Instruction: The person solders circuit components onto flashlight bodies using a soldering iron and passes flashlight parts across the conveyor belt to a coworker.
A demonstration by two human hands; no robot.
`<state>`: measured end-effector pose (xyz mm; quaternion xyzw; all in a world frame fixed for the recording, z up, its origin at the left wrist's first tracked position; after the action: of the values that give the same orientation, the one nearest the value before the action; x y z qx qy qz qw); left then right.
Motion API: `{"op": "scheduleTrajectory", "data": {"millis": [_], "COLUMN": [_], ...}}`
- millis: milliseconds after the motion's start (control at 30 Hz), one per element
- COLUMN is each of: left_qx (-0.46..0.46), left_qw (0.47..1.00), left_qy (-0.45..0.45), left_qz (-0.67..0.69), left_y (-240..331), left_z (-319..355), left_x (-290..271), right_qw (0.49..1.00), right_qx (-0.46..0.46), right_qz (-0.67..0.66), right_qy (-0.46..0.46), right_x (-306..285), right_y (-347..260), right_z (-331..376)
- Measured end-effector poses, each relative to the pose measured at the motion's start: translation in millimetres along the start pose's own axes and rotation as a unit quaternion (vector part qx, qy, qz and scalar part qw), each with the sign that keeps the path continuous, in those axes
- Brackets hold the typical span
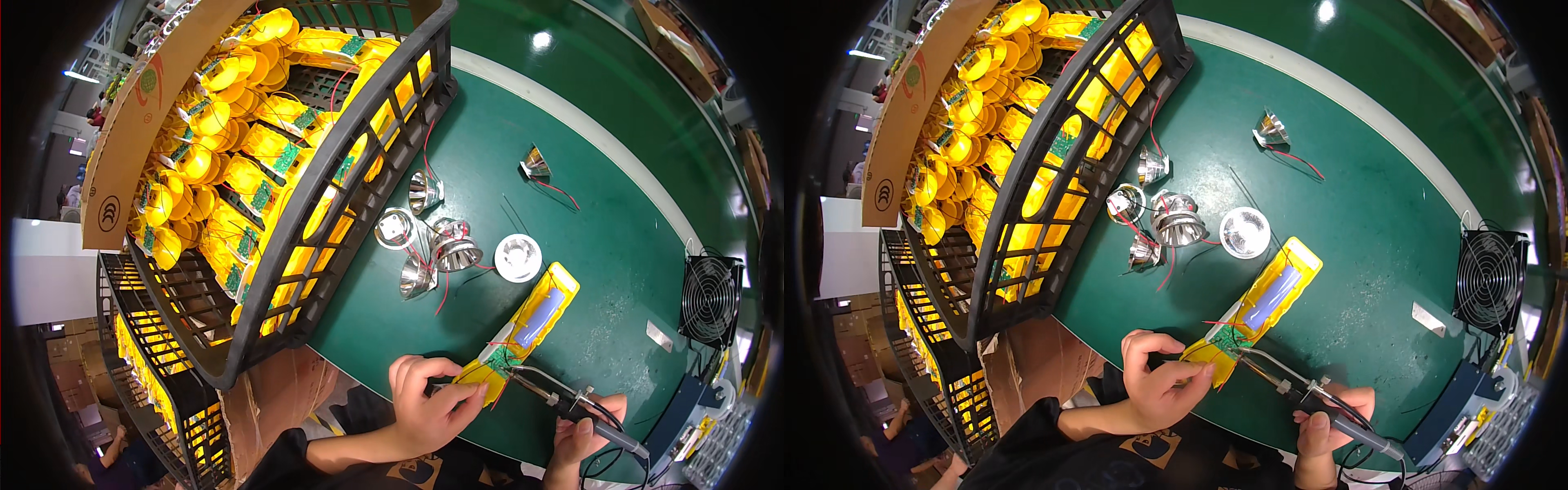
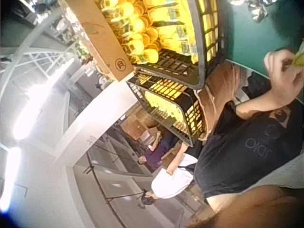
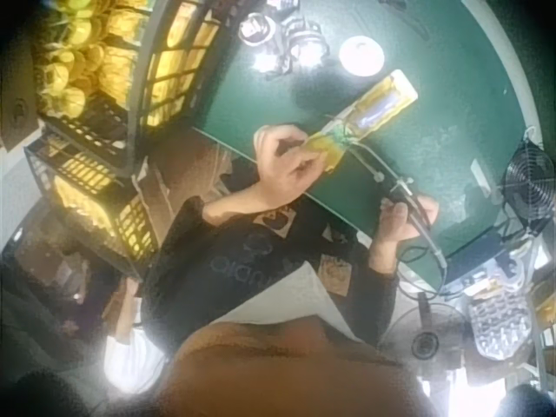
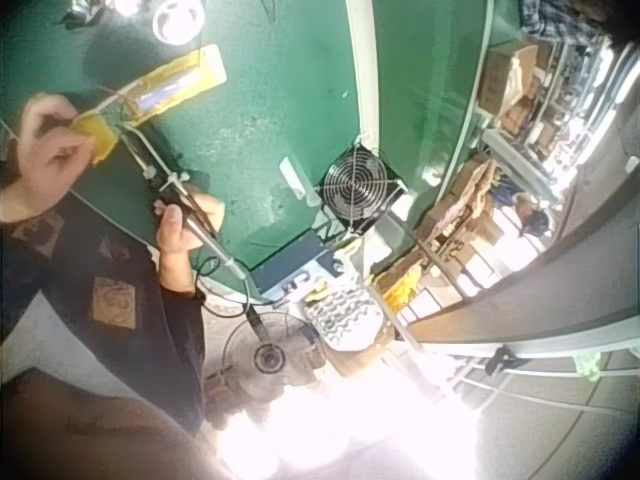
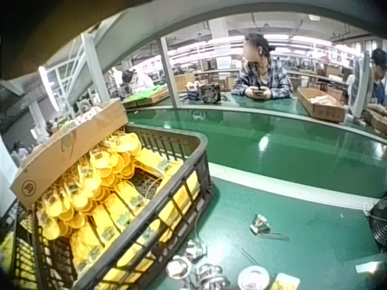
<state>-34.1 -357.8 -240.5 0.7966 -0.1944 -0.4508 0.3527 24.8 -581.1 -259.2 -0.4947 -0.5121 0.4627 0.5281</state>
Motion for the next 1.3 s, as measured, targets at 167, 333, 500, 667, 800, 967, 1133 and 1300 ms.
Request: {"op": "scheduleTrajectory", "data": {"millis": [167, 333, 500, 667, 800, 967, 1133, 1300], "left_qx": [-0.002, -0.003, -0.015, 0.003, -0.01, -0.028, 0.0, -0.088], "left_qw": [1.0, 1.0, 0.999, 0.999, 0.999, 0.999, 0.999, 0.988], "left_qy": [0.004, 0.005, -0.038, -0.046, -0.024, 0.005, 0.014, -0.023], "left_qz": [0.006, 0.003, -0.001, 0.002, 0.027, 0.037, 0.033, 0.125], "left_y": [-2.9, -3.4, -1.4, 1.5, -3.1, -6.7, -4.6, -16.9], "left_z": [-1.1, -0.9, -8.3, -10.3, -6.6, 0.5, 2.6, 6.8], "left_x": [-0.9, -1.3, 2.7, 3.1, -0.1, 0.0, -0.6, 4.7], "right_qw": [1.0, 1.0, 0.999, 0.997, 0.995, 0.991, 0.984, 0.978], "right_qx": [-0.006, 0.003, -0.036, -0.062, -0.063, -0.087, -0.133, -0.146], "right_qz": [0.018, 0.006, -0.017, -0.038, -0.063, -0.091, -0.113, -0.114], "right_qy": [-0.014, -0.006, 0.009, 0.022, 0.04, 0.05, 0.045, 0.1], "right_x": [0.1, 4.6, -2.7, -9.9, -19.6, -24.0, -33.0, -63.4], "right_y": [2.1, -1.4, -4.5, -12.3, -14.5, -24.2, -37.8, -41.7], "right_z": [1.4, -0.2, -3.8, -6.3, -5.2, -4.2, -3.0, 6.7]}}
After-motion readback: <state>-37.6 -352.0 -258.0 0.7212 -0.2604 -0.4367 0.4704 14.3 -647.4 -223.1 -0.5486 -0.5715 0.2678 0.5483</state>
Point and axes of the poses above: each hand's wrist, its own z-axis away from the middle knuckle, its own x-axis out of the palm, y = z × x, the point moved 9 cm from there along -z, towards the middle knuckle
